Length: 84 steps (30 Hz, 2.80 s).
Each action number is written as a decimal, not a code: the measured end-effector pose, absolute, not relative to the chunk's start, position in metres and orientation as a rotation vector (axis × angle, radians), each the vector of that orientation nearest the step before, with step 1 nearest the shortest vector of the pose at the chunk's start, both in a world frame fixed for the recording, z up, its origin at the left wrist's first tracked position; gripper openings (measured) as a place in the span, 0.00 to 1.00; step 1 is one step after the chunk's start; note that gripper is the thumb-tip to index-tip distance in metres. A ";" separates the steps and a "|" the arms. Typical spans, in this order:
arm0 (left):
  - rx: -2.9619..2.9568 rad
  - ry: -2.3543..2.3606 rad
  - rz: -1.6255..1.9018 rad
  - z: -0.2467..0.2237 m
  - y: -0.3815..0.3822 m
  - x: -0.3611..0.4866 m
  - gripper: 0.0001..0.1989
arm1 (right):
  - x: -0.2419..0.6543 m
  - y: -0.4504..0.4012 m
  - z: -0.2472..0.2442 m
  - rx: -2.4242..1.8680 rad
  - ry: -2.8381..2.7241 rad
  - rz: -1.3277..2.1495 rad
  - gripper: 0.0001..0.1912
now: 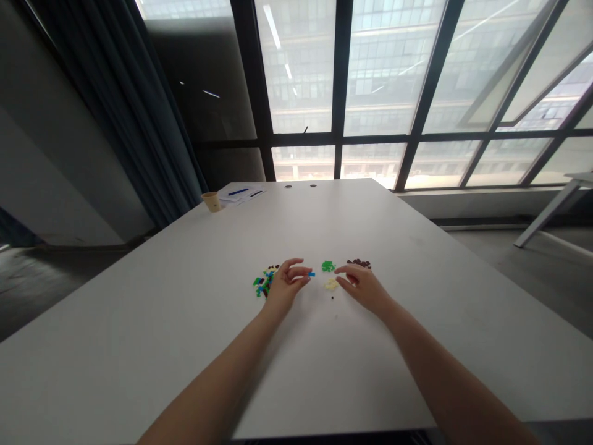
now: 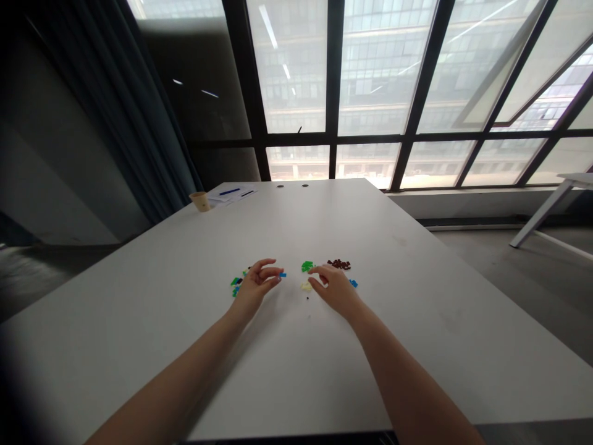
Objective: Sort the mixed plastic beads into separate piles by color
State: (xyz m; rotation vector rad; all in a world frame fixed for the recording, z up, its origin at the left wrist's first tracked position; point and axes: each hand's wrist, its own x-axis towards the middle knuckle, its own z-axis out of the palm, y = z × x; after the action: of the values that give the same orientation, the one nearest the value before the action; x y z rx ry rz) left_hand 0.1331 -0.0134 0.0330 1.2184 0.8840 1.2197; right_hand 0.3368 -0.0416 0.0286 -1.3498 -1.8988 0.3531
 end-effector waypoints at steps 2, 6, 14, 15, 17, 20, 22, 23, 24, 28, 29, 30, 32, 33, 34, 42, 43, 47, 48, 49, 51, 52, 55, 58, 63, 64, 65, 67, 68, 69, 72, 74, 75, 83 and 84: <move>1.207 0.866 1.204 0.033 -0.019 0.139 0.22 | 0.326 -0.046 0.031 -1.288 -1.890 0.360 0.11; 1.208 0.844 1.145 0.033 -0.025 0.143 0.22 | 0.314 -0.052 0.034 -1.219 -1.873 0.385 0.11; 1.175 0.787 1.080 0.031 -0.030 0.145 0.23 | 0.307 -0.058 0.036 -1.112 -1.891 0.405 0.09; 1.171 0.782 1.078 0.031 -0.030 0.145 0.23 | 0.307 -0.059 0.037 -1.104 -1.894 0.407 0.09; 1.168 0.776 1.076 0.032 -0.031 0.146 0.23 | 0.306 -0.061 0.039 -1.095 -1.898 0.413 0.09; 1.172 0.773 1.085 0.032 -0.031 0.146 0.23 | 0.306 -0.061 0.040 -1.098 -1.898 0.421 0.09; 1.169 0.766 1.097 0.032 -0.030 0.146 0.22 | 0.306 -0.061 0.039 -1.104 -1.895 0.423 0.09; 1.166 0.762 1.101 0.031 -0.030 0.145 0.22 | 0.307 -0.060 0.038 -1.104 -1.894 0.423 0.09; 1.163 0.759 1.103 0.030 -0.029 0.145 0.22 | 0.307 -0.059 0.037 -1.103 -1.893 0.422 0.09; 1.163 0.754 1.092 0.027 -0.029 0.146 0.23 | 0.306 -0.058 0.034 -1.097 -1.888 0.405 0.07; 1.167 0.755 1.088 0.027 -0.029 0.146 0.23 | 0.306 -0.058 0.034 -1.098 -1.889 0.398 0.06; 1.171 0.759 1.085 0.027 -0.029 0.146 0.23 | 0.306 -0.058 0.035 -1.099 -1.892 0.392 0.06; 1.184 0.774 1.089 0.027 -0.028 0.146 0.23 | 0.308 -0.058 0.036 -1.110 -1.896 0.374 0.05; 1.191 0.784 1.095 0.027 -0.028 0.146 0.23 | 0.310 -0.056 0.037 -1.125 -1.896 0.358 0.05; 1.198 0.796 1.104 0.027 -0.027 0.145 0.22 | 0.314 -0.054 0.037 -1.149 -1.895 0.337 0.05; 1.258 0.907 1.173 0.027 -0.018 0.139 0.20 | 0.398 -0.032 0.036 -1.756 -1.682 0.048 0.10; 1.266 0.912 1.178 0.027 -0.017 0.138 0.20 | 0.409 -0.031 0.033 -1.868 -1.662 0.045 0.10; 1.290 0.920 1.207 0.025 -0.009 0.130 0.20 | 0.435 -0.030 0.020 -2.214 -1.593 0.219 0.09; 1.294 0.926 1.219 0.024 -0.006 0.127 0.20 | 0.437 -0.030 0.016 -2.256 -1.590 0.266 0.08; 1.299 0.935 1.235 0.024 -0.003 0.124 0.20 | 0.440 -0.029 0.012 -2.281 -1.594 0.298 0.07; 1.308 0.965 1.272 0.024 0.005 0.117 0.21 | 0.442 -0.027 0.006 -2.298 -1.602 0.321 0.07; 1.310 0.985 1.285 0.024 0.009 0.114 0.21 | 0.444 -0.026 0.003 -2.301 -1.601 0.326 0.07; 1.292 1.048 1.321 0.026 0.018 0.105 0.22 | 0.446 -0.023 -0.001 -2.299 -1.603 0.346 0.07; 1.255 1.089 1.365 0.029 0.023 0.099 0.22 | 0.447 -0.023 -0.001 -2.281 -1.619 0.367 0.06; 1.158 1.221 1.442 0.035 0.032 0.086 0.20 | 0.444 -0.026 0.004 -2.200 -1.695 0.486 0.06; 1.137 1.259 1.461 0.035 0.035 0.082 0.18 | 0.444 -0.026 0.005 -2.192 -1.704 0.481 0.06; 1.127 1.298 1.477 0.035 0.038 0.077 0.17 | 0.443 -0.026 0.007 -2.190 -1.701 0.457 0.06; 1.181 1.400 1.497 0.034 0.044 0.066 0.14 | 0.440 -0.027 0.012 -2.179 -1.679 0.387 0.09; 1.265 1.470 1.492 0.032 0.047 0.060 0.13 | 0.438 -0.028 0.015 -2.172 -1.663 0.349 0.10; 1.388 1.554 1.471 0.030 0.049 0.053 0.12 | 0.437 -0.028 0.017 -2.162 -1.646 0.318 0.12; 1.794 1.755 1.277 0.019 0.053 0.039 0.08 | 0.431 -0.029 0.021 -2.132 -1.625 0.262 0.15; 1.896 1.775 1.147 0.010 0.054 0.036 0.06 | 0.429 -0.029 0.021 -2.121 -1.631 0.260 0.15; 1.903 1.754 1.116 0.006 0.054 0.036 0.06 | 0.429 -0.028 0.020 -2.119 -1.637 0.270 0.15; 1.906 1.630 0.887 -0.002 0.057 0.049 0.09 | 0.426 -0.026 0.018 -2.105 -1.671 0.265 0.18; 1.890 1.650 0.822 -0.001 0.057 0.049 0.10 | 0.425 -0.026 0.018 -2.102 -1.673 0.261 0.18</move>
State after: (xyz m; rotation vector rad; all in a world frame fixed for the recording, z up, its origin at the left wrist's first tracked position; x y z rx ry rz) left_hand 0.0490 0.0569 -0.0013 1.8905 1.6501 0.8216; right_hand 0.4252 -0.0262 0.0184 -2.1018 -1.6732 0.2613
